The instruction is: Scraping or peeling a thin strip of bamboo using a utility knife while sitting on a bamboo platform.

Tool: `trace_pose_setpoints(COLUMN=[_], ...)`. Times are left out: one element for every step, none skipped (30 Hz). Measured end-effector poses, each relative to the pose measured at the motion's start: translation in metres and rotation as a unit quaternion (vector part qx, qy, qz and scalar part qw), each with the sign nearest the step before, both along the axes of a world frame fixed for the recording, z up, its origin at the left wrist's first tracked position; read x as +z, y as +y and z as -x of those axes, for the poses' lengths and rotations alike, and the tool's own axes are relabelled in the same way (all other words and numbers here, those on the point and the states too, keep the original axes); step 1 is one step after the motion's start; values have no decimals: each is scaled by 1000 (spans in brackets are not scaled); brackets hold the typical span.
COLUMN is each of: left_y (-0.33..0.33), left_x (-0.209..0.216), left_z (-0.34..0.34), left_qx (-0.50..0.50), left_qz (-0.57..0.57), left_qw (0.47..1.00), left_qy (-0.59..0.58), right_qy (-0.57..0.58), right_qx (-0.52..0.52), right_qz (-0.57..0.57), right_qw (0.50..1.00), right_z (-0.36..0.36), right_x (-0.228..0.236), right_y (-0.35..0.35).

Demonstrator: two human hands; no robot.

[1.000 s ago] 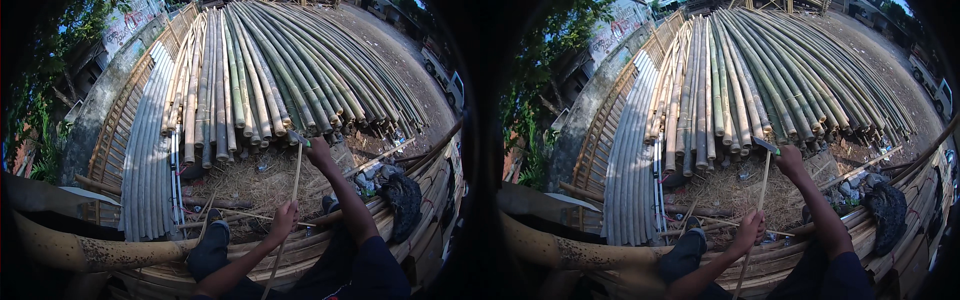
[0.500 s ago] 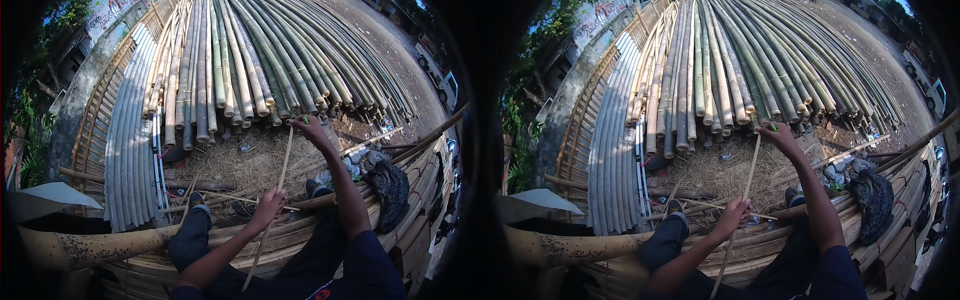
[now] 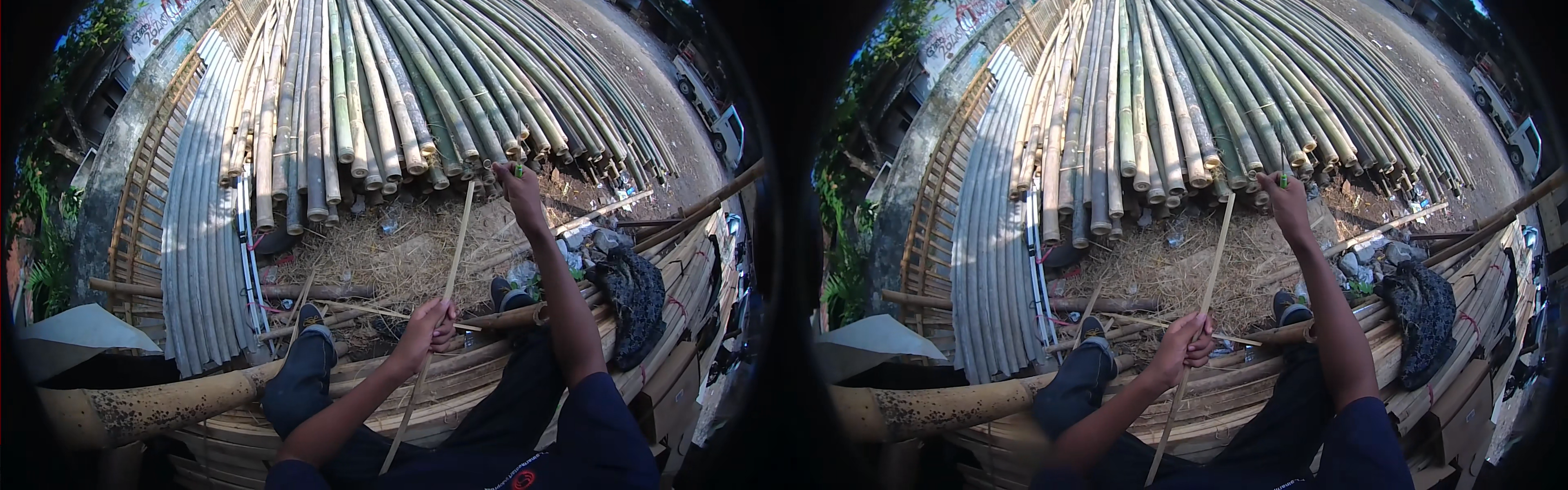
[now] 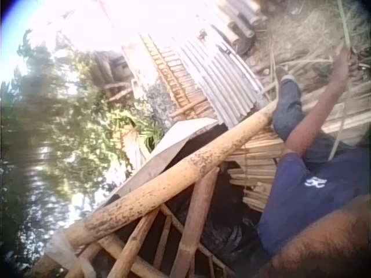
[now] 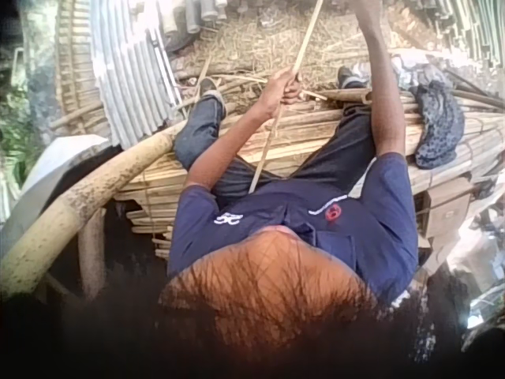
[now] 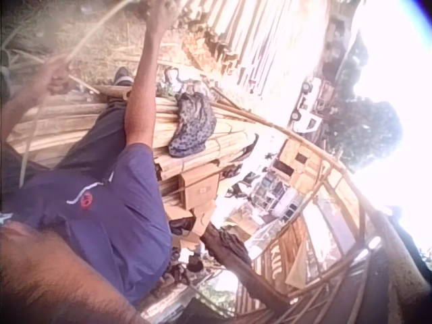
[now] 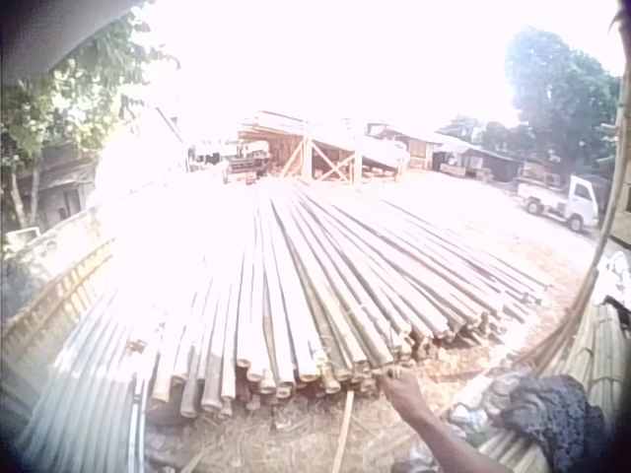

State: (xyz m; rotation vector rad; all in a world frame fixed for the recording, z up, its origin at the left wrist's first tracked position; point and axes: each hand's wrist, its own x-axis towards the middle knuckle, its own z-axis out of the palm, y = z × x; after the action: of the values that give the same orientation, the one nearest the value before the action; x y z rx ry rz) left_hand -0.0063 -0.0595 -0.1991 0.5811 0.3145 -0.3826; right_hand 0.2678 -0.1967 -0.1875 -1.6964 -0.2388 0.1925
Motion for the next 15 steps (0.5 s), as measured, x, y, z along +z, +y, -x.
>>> trace_pose_setpoints(left_y=[-1,-1,0,2,3,5,7,7,9,8,7,7,7,7,7], left_x=[2,3,4,3,2,0,-1,-2,-3,-3,-3,-2,-3,-5,-6], left_z=[-1,-2,-1,-2,-3,-2,-2,-2,-1,-1,-2,-2,-2,-3,-3], left_qx=[-3,1,8,8,5,4,5,14,26,27,45,63,64,65,65], left_qz=[2,24,43,43,45,46,45,47,49,49,34,19,19,24,30], left_qw=[1000,1000,999,999,999,999,999,999,998,998,998,996,996,996,996], left_qy=[-2,-6,-7,-8,-2,6,7,13,20,20,37,53,54,51,49], right_qy=[-98,-100,-173,-242,-243,-218,-193,-192,-51,91,90,76,62,62,53], right_qx=[-27,-30,-65,-100,-101,-56,-12,-11,54,113,115,134,153,154,172], right_qz=[41,43,167,288,288,250,212,210,128,45,45,68,91,91,102], right_qw=[994,994,968,921,921,942,958,959,989,988,988,986,982,982,978], right_z=[-11,-17,-16,-16,-17,-12,-8,-4,6,12,16,19,22,24,26], right_x=[-10,-20,-24,-27,-29,-26,-22,-16,0,11,12,13,13,12,11], right_y=[-6,-18,-19,-21,-21,-14,-6,-3,5,8,12,14,16,19,20])
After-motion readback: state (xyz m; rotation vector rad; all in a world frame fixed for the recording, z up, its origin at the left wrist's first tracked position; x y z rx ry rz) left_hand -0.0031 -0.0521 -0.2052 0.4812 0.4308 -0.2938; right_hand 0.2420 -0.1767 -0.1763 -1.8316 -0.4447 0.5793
